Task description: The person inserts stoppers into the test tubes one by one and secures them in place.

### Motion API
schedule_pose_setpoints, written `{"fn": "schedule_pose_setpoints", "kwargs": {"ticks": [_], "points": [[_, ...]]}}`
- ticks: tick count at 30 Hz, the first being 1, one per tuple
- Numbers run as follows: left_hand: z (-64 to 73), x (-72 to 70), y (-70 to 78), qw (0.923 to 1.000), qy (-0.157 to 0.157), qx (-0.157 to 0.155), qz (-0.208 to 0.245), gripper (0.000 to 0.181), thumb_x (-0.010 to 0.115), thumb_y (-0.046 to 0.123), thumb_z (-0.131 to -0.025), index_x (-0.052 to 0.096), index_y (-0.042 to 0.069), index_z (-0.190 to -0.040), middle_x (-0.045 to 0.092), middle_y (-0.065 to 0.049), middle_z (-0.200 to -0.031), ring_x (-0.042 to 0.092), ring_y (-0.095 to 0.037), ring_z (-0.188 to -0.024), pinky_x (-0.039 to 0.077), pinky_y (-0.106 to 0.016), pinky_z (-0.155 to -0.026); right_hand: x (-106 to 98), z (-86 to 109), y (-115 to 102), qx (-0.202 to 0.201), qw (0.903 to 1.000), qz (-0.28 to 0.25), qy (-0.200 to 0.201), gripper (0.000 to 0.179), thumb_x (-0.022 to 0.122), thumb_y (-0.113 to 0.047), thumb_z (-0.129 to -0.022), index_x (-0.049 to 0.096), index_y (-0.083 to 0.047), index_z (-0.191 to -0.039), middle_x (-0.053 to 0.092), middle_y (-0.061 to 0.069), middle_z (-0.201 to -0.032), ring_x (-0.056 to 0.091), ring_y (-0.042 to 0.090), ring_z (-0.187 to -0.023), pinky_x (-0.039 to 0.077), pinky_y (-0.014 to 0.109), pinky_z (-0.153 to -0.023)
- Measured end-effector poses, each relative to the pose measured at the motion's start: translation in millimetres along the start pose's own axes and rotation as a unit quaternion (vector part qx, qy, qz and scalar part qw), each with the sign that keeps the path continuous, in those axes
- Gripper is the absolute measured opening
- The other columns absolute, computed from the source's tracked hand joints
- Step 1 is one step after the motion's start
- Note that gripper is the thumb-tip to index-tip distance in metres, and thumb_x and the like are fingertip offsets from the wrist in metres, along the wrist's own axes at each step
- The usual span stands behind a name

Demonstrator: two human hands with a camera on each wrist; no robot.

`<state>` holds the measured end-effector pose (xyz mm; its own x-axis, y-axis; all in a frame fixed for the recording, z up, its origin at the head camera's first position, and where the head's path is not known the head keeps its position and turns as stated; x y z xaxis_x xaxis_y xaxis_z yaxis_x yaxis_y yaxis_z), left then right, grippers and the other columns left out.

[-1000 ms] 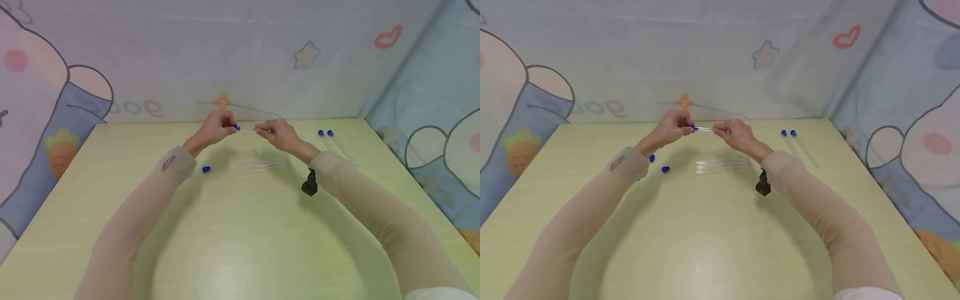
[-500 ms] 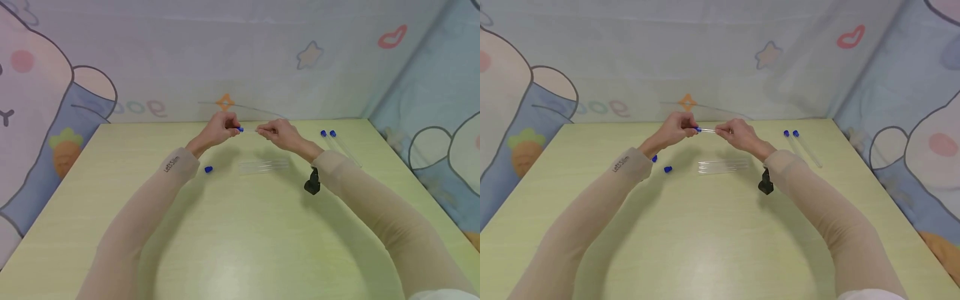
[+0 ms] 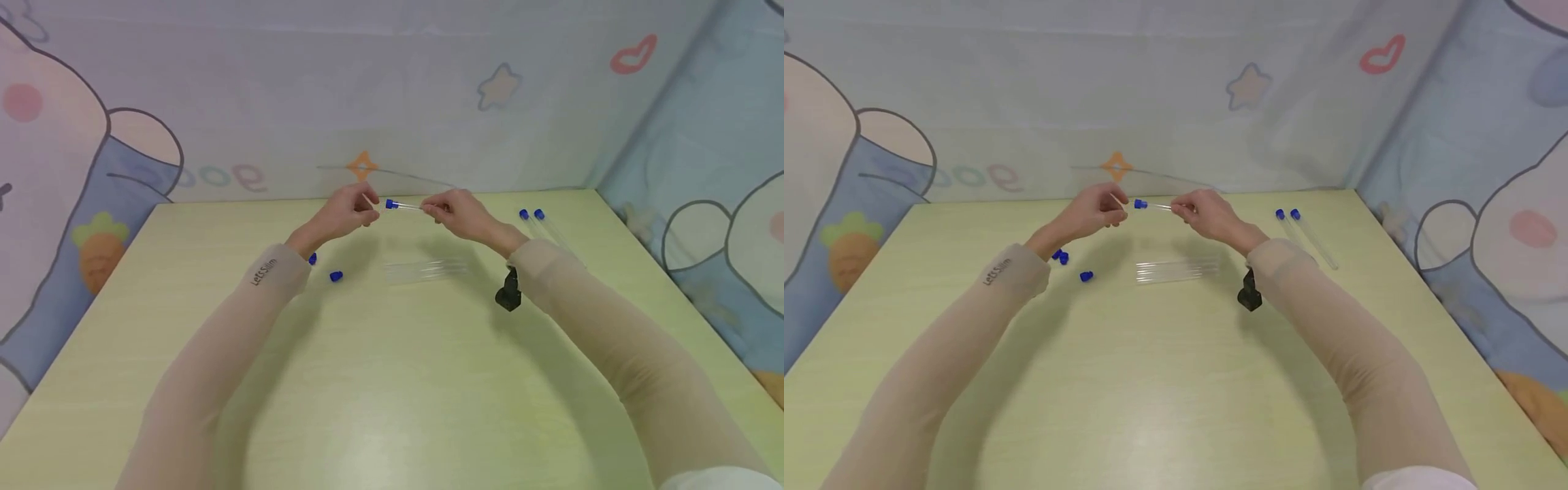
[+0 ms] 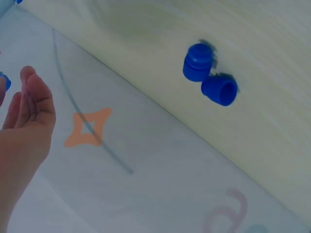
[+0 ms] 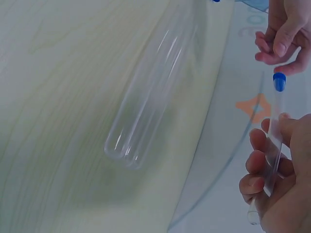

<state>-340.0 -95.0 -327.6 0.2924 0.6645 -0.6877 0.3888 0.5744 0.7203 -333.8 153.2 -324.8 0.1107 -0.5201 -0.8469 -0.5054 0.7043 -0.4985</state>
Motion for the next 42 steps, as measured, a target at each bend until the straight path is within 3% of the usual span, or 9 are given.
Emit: {"fn": "schedule_pose_setpoints", "kwargs": {"ticks": [3, 5, 11, 14, 19, 23, 27, 32, 42], "points": [[4.6, -5.2, -4.9, 0.9976, -0.040, -0.017, -0.054, 0.020, 0.060, 0.012, -0.093, 0.059, -0.001, -0.108, 0.069, -0.021, -0.099, 0.067, -0.035, -0.087, 0.052, -0.034, -0.075, -4, 3.9, 6, 0.018, 0.9997, 0.012, 0.012, 0.029, 0.050, -0.019, -0.101, 0.066, -0.003, -0.120, 0.070, 0.015, -0.096, 0.065, 0.024, -0.081, 0.047, 0.033, -0.067], [9.1, -9.1, -6.8, 0.9902, -0.082, -0.033, -0.108, 0.017, 0.063, 0.013, -0.092, 0.061, -0.001, -0.102, 0.068, -0.020, -0.093, 0.066, -0.035, -0.082, 0.050, -0.032, -0.071, -6, 6.0, 10, 0.031, 0.9992, 0.019, 0.018, 0.030, 0.049, -0.019, -0.102, 0.064, -0.003, -0.122, 0.069, 0.015, -0.094, 0.063, 0.025, -0.078, 0.045, 0.032, -0.065], [23.1, -13.8, -8.5, 0.9433, -0.234, -0.126, -0.199, 0.016, 0.069, 0.019, -0.089, 0.061, 0.005, -0.094, 0.055, -0.005, -0.064, 0.047, -0.015, -0.058, 0.045, -0.030, -0.066, -11, 8.1, 26, 0.074, 0.9952, 0.054, 0.035, 0.032, 0.044, -0.019, -0.103, 0.059, -0.004, -0.128, 0.067, 0.016, -0.098, 0.055, 0.023, -0.071, 0.039, 0.031, -0.059], [27.4, -10.2, -9.0, 0.9300, -0.270, -0.147, -0.201, 0.019, 0.072, 0.018, -0.087, 0.060, 0.004, -0.091, 0.052, -0.002, -0.059, 0.043, -0.013, -0.054, 0.045, -0.030, -0.064, -13, 9.3, 33, 0.094, 0.9925, 0.067, 0.041, 0.033, 0.043, -0.018, -0.103, 0.056, -0.003, -0.130, 0.065, 0.018, -0.099, 0.052, 0.022, -0.069, 0.038, 0.031, -0.058], [31.9, -3.5, -7.8, 0.9164, -0.291, -0.156, -0.226, 0.019, 0.074, 0.015, -0.084, 0.059, 0.004, -0.083, 0.055, -0.001, -0.060, 0.046, -0.012, -0.054, 0.044, -0.026, -0.059, -17, 13.2, 43, 0.112, 0.9892, 0.075, 0.058, 0.032, 0.043, -0.016, -0.103, 0.055, -0.001, -0.128, 0.061, 0.016, -0.088, 0.046, 0.019, -0.060, 0.035, 0.030, -0.053], [34.2, -1.4, -4.9, 0.9096, -0.288, -0.163, -0.251, 0.015, 0.073, 0.012, -0.084, 0.060, 0.004, -0.082, 0.056, -0.002, -0.061, 0.047, -0.013, -0.055, 0.044, -0.026, -0.059, -21, 16.2, 51, 0.124, 0.9865, 0.079, 0.071, 0.030, 0.044, -0.016, -0.102, 0.055, 0.000, -0.125, 0.061, 0.016, -0.082, 0.042, 0.017, -0.053, 0.032, 0.028, -0.048], [35.5, 0.4, -5.4, 0.9082, -0.282, -0.166, -0.261, 0.013, 0.072, 0.009, -0.084, 0.061, 0.004, -0.082, 0.055, -0.002, -0.060, 0.048, -0.012, -0.054, 0.044, -0.025, -0.057, -26, 20.8, 59, 0.154, 0.9815, 0.087, 0.072, 0.032, 0.043, -0.019, -0.103, 0.054, -0.001, -0.126, 0.066, 0.020, -0.092, 0.047, 0.018, -0.055, 0.034, 0.028, -0.047], [35.0, 2.2, -9.9, 0.9115, -0.274, -0.167, -0.258, 0.015, 0.070, 0.003, -0.083, 0.058, 0.006, -0.074, 0.055, -0.002, -0.059, 0.046, -0.012, -0.052, 0.041, -0.023, -0.053, -31, 28.4, 72, 0.194, 0.9740, 0.097, 0.063, 0.034, 0.041, -0.023, -0.103, 0.052, -0.002, -0.127, 0.067, 0.023, -0.103, 0.053, 0.020, -0.060, 0.036, 0.028, -0.048], [32.4, 4.8, -11.4, 0.9167, -0.256, -0.150, -0.268, 0.030, 0.070, -0.004, -0.081, 0.053, 0.009, -0.059, 0.051, -0.002, -0.053, 0.041, -0.013, -0.047, 0.036, -0.022, -0.046, -40, 44.0, 95, 0.236, 0.9643, 0.106, 0.057, 0.030, 0.045, -0.020, -0.100, 0.053, 0.000, -0.122, 0.065, 0.024, -0.101, 0.047, 0.019, -0.057, 0.034, 0.028, -0.045]]}}
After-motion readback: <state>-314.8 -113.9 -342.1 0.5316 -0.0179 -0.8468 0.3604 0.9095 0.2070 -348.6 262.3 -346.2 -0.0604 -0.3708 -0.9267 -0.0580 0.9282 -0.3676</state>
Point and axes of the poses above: each hand's wrist, its own z-axis away from the middle knuckle, its own x-axis out of the palm, y = z × x, the point moved 1 cm from there along -z, towards the middle knuckle
